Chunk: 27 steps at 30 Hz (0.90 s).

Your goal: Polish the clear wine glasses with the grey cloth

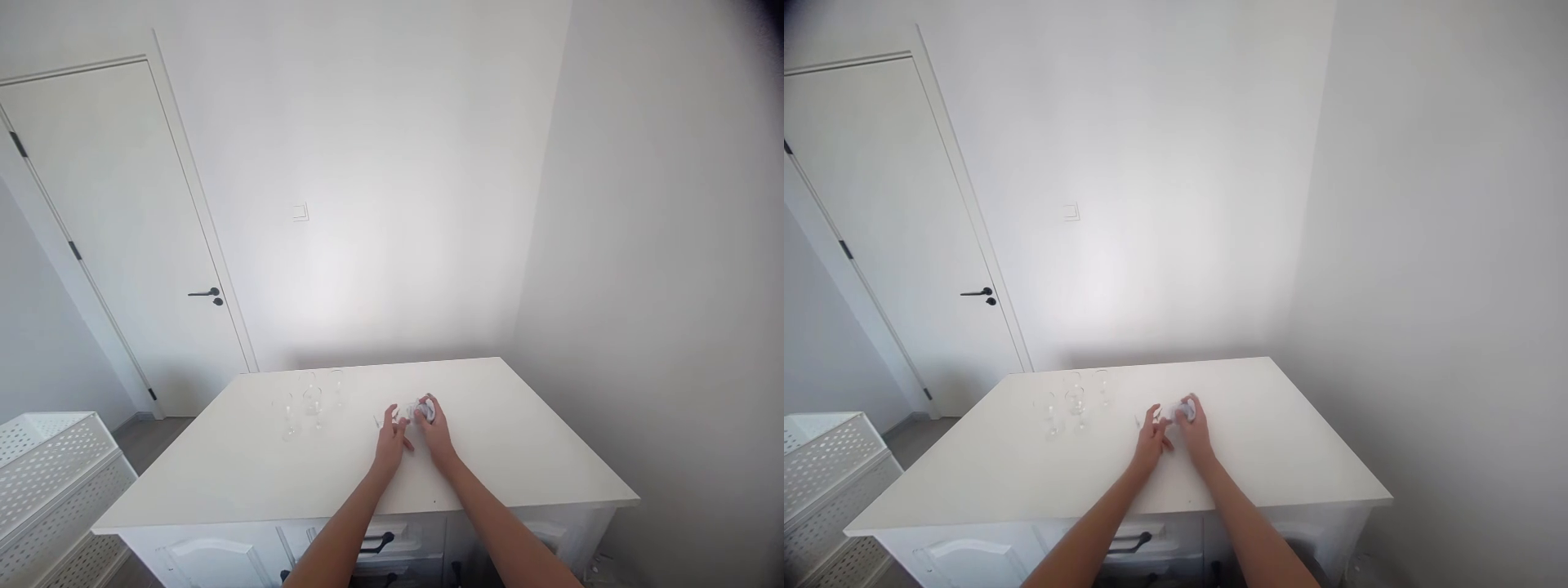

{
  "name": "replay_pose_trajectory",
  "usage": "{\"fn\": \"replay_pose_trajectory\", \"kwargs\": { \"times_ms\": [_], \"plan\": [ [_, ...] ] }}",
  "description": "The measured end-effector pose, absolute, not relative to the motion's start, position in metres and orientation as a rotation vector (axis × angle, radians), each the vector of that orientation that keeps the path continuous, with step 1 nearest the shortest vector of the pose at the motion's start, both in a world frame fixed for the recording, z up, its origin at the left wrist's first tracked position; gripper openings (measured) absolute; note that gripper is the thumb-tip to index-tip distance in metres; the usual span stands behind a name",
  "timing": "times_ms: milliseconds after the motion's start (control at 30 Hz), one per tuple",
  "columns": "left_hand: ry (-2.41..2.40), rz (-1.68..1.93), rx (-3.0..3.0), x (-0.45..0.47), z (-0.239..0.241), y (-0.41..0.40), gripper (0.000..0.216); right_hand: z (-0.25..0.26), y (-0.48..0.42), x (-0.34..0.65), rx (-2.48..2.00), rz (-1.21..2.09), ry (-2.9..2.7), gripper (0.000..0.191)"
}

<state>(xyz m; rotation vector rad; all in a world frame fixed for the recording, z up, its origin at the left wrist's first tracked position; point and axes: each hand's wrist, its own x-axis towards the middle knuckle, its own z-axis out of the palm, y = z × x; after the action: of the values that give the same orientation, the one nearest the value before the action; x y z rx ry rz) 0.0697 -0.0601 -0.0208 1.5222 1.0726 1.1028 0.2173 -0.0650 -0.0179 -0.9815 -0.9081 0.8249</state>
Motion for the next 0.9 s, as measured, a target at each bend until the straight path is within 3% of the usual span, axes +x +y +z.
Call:
{"fn": "replay_pose_trajectory", "kwargs": {
  "times_ms": [167,267,333,467,633,800,900],
  "plan": [
    [0.724,0.785,1.540,0.071,-0.014,-0.082,0.095,-0.020,-0.058,0.241,-0.885,0.813,-0.598,0.043],
    [0.782,1.137,1.336,0.065,0.005,-0.079,0.060,-0.006,-0.044,0.265,-0.789,0.846,-0.539,0.046],
    [0.807,1.314,1.139,0.063,0.021,-0.064,0.050,0.007,-0.031,0.278,-0.738,0.913,-0.583,0.043],
    [0.834,1.308,1.222,0.074,0.038,-0.022,0.052,0.024,-0.006,0.286,-0.643,1.035,-0.663,0.039],
    [0.781,1.071,1.266,0.102,0.021,0.008,0.059,0.019,0.008,0.275,-0.576,1.017,-0.638,0.038],
    [0.494,0.619,1.091,0.110,0.013,0.008,0.070,0.014,0.008,0.268,-0.619,0.977,-0.675,0.033],
    [0.385,0.413,1.053,0.107,0.016,0.006,0.072,0.015,0.007,0.263,-0.651,1.003,-0.671,0.041]
  ]
}}
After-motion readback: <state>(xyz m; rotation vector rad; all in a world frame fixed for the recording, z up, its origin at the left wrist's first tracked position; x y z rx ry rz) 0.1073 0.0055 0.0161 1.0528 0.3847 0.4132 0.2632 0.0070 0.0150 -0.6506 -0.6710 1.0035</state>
